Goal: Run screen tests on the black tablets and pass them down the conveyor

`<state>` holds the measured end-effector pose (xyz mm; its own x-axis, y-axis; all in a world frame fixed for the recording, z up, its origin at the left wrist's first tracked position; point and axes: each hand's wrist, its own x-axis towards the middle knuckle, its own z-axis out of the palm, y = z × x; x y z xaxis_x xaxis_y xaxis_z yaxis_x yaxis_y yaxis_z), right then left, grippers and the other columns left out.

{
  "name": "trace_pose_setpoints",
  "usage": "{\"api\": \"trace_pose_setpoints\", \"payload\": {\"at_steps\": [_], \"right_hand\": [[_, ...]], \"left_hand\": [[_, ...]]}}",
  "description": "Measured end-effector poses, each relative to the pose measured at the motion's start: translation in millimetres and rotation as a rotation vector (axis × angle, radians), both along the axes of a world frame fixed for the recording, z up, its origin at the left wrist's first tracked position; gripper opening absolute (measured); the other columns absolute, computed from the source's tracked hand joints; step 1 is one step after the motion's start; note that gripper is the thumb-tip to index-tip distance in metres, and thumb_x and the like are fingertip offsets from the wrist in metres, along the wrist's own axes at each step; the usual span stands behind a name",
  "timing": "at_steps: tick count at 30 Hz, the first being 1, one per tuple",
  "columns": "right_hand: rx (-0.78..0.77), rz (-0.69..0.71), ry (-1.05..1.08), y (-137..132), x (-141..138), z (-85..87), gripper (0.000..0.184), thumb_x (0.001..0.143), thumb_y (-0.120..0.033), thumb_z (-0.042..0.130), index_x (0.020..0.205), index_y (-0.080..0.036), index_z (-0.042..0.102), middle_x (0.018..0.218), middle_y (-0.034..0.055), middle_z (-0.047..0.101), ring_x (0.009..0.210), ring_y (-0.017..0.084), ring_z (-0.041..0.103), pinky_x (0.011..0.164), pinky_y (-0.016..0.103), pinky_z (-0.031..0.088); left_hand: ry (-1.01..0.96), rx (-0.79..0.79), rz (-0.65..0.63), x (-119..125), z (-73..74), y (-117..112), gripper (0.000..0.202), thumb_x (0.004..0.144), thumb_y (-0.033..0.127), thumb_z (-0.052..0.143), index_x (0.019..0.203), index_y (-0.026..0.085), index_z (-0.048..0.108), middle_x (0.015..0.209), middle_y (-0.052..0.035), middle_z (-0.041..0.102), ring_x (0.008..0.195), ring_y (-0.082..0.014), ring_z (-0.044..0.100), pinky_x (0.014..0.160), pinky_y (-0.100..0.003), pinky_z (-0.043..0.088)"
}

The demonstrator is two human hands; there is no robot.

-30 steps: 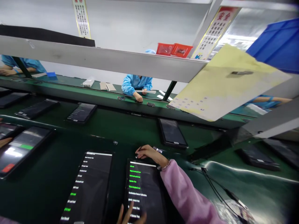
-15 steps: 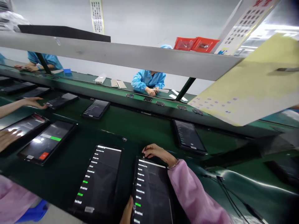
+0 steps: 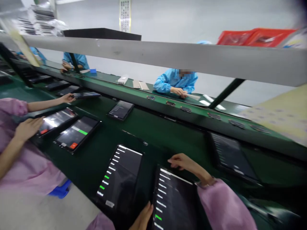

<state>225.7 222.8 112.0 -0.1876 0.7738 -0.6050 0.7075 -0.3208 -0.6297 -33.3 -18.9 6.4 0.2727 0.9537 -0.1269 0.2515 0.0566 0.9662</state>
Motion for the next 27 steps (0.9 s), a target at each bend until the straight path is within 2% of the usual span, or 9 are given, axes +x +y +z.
{"api": "trace_pose_setpoints", "payload": {"at_steps": [4, 6, 8, 10, 13, 17, 20, 22, 27], "right_hand": [[0.139, -0.041, -0.153, 8.1, -7.2, 10.7, 0.041, 0.091, -0.054, 0.047, 0.091, -0.018, 0.067, 0.097, 0.0125, 0.075, 0.093, 0.026, 0.069, 0.076, 0.034, 0.051], [0.22, -0.027, -0.204, 9.9, -17.7, 19.5, 0.039, 0.09, -0.056, 0.048, 0.093, -0.023, 0.068, 0.096, 0.0089, 0.075, 0.095, 0.028, 0.069, 0.083, 0.038, 0.048], [0.318, -0.019, -0.256, 10.5, -31.8, 29.1, 0.037, 0.089, -0.057, 0.05, 0.096, -0.026, 0.068, 0.096, 0.0064, 0.075, 0.095, 0.03, 0.068, 0.085, 0.041, 0.046], [0.39, -0.024, -0.242, 11.2, -48.6, 36.4, 0.036, 0.088, -0.057, 0.05, 0.097, -0.027, 0.067, 0.095, 0.0065, 0.076, 0.094, 0.033, 0.068, 0.083, 0.044, 0.045], [0.398, -0.022, -0.09, 15.0, -80.3, 36.2, 0.031, 0.086, -0.054, 0.054, 0.094, -0.026, 0.067, 0.093, 0.0068, 0.075, 0.096, 0.033, 0.067, 0.084, 0.045, 0.044], [0.24, 0.003, 0.157, 30.1, -135.3, 11.9, 0.027, 0.089, -0.047, 0.059, 0.086, -0.022, 0.068, 0.099, 0.0102, 0.074, 0.097, 0.028, 0.068, 0.084, 0.039, 0.051], [0.068, -0.049, 0.343, 47.2, -174.9, -8.5, 0.036, 0.098, -0.044, 0.048, 0.087, -0.015, 0.067, 0.102, 0.0169, 0.072, 0.091, 0.024, 0.07, 0.082, 0.037, 0.056], [-0.026, -0.056, 0.478, 56.3, -194.0, -16.2, 0.037, 0.102, -0.039, 0.043, 0.09, -0.012, 0.068, 0.1, 0.0166, 0.072, 0.09, 0.02, 0.07, 0.088, 0.034, 0.056], [-0.136, -0.022, 0.726, 57.5, -217.5, -25.9, 0.019, 0.096, -0.022, 0.057, 0.089, -0.01, 0.07, 0.092, 0.007, 0.073, 0.087, 0.014, 0.07, 0.093, 0.032, 0.054]], "left_hand": [[0.191, 0.2, 0.28, -71.5, 55.8, 20.4, 0.059, 0.099, 0.048, 0.051, 0.154, 0.031, 0.037, 0.159, -0.0034, 0.036, 0.147, -0.0237, 0.035, 0.123, -0.041, 0.031], [0.288, 0.164, 0.406, -109.8, 68.1, 35.3, 0.063, 0.1, 0.046, 0.047, 0.157, 0.028, 0.029, 0.162, -0.0058, 0.029, 0.15, -0.0257, 0.025, 0.124, -0.048, 0.026], [0.315, 0.078, 0.456, -137.6, 65.8, 47.2, 0.072, 0.097, 0.049, 0.049, 0.158, 0.023, 0.022, 0.164, -0.0089, 0.022, 0.153, -0.0292, 0.013, 0.124, -0.055, 0.02], [0.29, 0.006, 0.465, -152.3, 55.7, 52.6, 0.08, 0.095, 0.053, 0.052, 0.16, 0.021, 0.017, 0.165, -0.01, 0.016, 0.153, -0.0307, 0.005, 0.124, -0.057, 0.016], [0.177, -0.036, 0.437, -158.7, 43.3, 49.5, 0.08, 0.097, 0.055, 0.049, 0.16, 0.025, 0.012, 0.167, -0.0067, 0.01, 0.153, -0.0271, 0.005, 0.125, -0.05, 0.014], [0.084, -0.011, 0.411, -163.0, 44.9, 37.4, 0.072, 0.099, 0.054, 0.047, 0.16, 0.032, 0.015, 0.167, -0.0015, 0.012, 0.153, -0.0248, 0.01, 0.126, -0.045, 0.011], [0.132, 0.009, 0.318, -164.3, 47.4, 25.5, 0.073, 0.099, 0.048, 0.052, 0.16, 0.036, 0.014, 0.167, -0.0008, 0.014, 0.153, -0.026, 0.013, 0.126, -0.046, 0.015], [0.163, 0.078, 0.295, -161.6, 43.8, 17.2, 0.075, 0.098, 0.045, 0.055, 0.159, 0.038, 0.012, 0.166, -0.0015, 0.015, 0.152, -0.0275, 0.015, 0.125, -0.046, 0.019], [0.273, 0.273, 0.275, -153.6, 22.7, 8.9, 0.095, 0.086, 0.061, 0.066, 0.16, 0.033, 0.013, 0.165, -0.0147, 0.016, 0.149, -0.0404, 0.022, 0.119, -0.055, 0.03]]}}
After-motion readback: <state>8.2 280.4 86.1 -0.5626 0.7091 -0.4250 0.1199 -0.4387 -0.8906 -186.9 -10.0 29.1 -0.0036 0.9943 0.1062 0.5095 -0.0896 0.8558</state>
